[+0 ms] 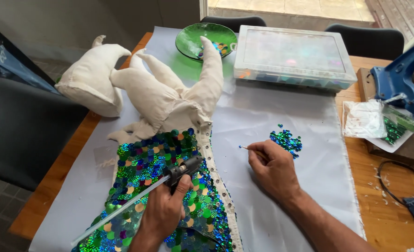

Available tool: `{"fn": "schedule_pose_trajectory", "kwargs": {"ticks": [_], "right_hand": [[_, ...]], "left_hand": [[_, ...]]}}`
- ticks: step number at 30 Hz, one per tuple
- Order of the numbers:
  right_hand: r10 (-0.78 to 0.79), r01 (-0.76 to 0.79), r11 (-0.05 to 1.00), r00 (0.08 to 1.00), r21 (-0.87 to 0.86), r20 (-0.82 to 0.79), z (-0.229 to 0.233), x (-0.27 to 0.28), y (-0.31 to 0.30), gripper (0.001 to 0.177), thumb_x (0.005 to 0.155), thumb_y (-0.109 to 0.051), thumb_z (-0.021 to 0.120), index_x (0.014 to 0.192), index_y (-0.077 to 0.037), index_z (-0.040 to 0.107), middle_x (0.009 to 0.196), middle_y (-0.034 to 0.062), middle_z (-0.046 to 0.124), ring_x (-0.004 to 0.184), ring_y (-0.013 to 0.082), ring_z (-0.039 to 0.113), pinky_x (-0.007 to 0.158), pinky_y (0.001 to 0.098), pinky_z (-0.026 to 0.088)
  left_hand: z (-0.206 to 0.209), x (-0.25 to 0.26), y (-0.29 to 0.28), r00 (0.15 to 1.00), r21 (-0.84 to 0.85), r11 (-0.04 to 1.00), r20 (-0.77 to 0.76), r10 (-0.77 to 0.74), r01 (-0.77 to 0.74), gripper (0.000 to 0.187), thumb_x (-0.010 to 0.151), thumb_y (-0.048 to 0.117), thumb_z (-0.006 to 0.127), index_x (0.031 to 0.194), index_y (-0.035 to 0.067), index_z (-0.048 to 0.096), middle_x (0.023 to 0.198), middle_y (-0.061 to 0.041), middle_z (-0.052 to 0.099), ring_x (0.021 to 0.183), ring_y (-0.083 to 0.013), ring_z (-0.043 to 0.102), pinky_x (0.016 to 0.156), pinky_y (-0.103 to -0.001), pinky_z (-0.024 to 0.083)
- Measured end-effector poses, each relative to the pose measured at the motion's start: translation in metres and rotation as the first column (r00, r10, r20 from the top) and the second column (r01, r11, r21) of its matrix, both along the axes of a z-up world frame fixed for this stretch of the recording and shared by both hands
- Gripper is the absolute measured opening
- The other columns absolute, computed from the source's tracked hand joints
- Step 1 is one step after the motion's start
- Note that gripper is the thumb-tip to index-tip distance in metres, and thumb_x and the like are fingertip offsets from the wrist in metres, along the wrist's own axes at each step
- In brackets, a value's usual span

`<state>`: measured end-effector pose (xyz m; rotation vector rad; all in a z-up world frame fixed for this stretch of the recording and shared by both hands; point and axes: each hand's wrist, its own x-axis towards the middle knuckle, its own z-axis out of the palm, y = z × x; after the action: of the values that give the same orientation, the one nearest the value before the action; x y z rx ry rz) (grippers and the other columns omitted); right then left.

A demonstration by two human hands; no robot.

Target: Applying individual sequins to a white fabric object using a glue gun and a small placement tool

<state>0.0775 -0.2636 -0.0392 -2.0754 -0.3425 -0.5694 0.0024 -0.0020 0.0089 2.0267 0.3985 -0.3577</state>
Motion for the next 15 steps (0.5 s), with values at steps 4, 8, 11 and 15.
{"fn": "schedule_pose_trajectory", "kwargs": {"ticks": [4, 8, 11, 15], "right_hand": [[-0.018, 0.018, 1.000, 1.000, 0.000, -0.004, 0.003, 0.001, 0.000, 0.009, 0.086, -0.004, 0.069, 0.091, -0.007, 0.076, 0.068, 0.0001, 0.062, 0.058, 0.0107, 0.052, 0.059, 0.0265, 0.044], [0.012, -0.012, 1.000, 1.000, 0.007, 0.008, 0.005, 0.000, 0.000, 0.009, 0.087, -0.002, 0.069, 0.091, -0.007, 0.075, 0.069, 0.0009, 0.063, 0.059, 0.0106, 0.053, 0.059, 0.0258, 0.045], [0.021, -0.021, 1.000, 1.000, 0.012, 0.002, 0.006, 0.001, 0.001, 0.009, 0.087, -0.003, 0.069, 0.091, -0.006, 0.076, 0.069, 0.0015, 0.063, 0.059, 0.0109, 0.054, 0.060, 0.0261, 0.046], [0.026, -0.026, 0.999, 1.000, 0.025, 0.004, 0.007, 0.000, 0.002, 0.012, 0.087, -0.001, 0.066, 0.090, -0.005, 0.076, 0.070, 0.0012, 0.063, 0.060, 0.0113, 0.055, 0.060, 0.0262, 0.045]], "left_hand": [[0.008, 0.002, -0.009, 0.998, 0.069, 0.998, -0.061, 0.012, -0.007, 0.059, 0.093, 0.058, 0.044, 0.107, 0.012, 0.078, 0.053, -0.008, 0.065, 0.052, -0.0211, 0.069, 0.066, -0.039, 0.059], [0.008, 0.006, -0.012, 0.999, 0.150, 0.989, -0.041, 0.012, -0.006, 0.057, 0.094, 0.059, 0.047, 0.096, 0.012, 0.078, 0.059, -0.009, 0.065, 0.060, -0.0240, 0.072, 0.073, -0.042, 0.056], [0.009, 0.007, -0.013, 0.999, 0.199, 0.980, -0.049, -0.004, 0.014, 0.054, 0.096, 0.060, 0.045, 0.095, 0.012, 0.072, 0.061, -0.007, 0.065, 0.062, -0.0235, 0.072, 0.069, -0.043, 0.056], [0.005, 0.008, -0.014, 0.997, 0.262, 0.965, -0.073, -0.001, 0.020, 0.060, 0.094, 0.065, 0.042, 0.100, 0.013, 0.072, 0.073, -0.010, 0.068, 0.076, -0.0274, 0.071, 0.078, -0.047, 0.052]]}}
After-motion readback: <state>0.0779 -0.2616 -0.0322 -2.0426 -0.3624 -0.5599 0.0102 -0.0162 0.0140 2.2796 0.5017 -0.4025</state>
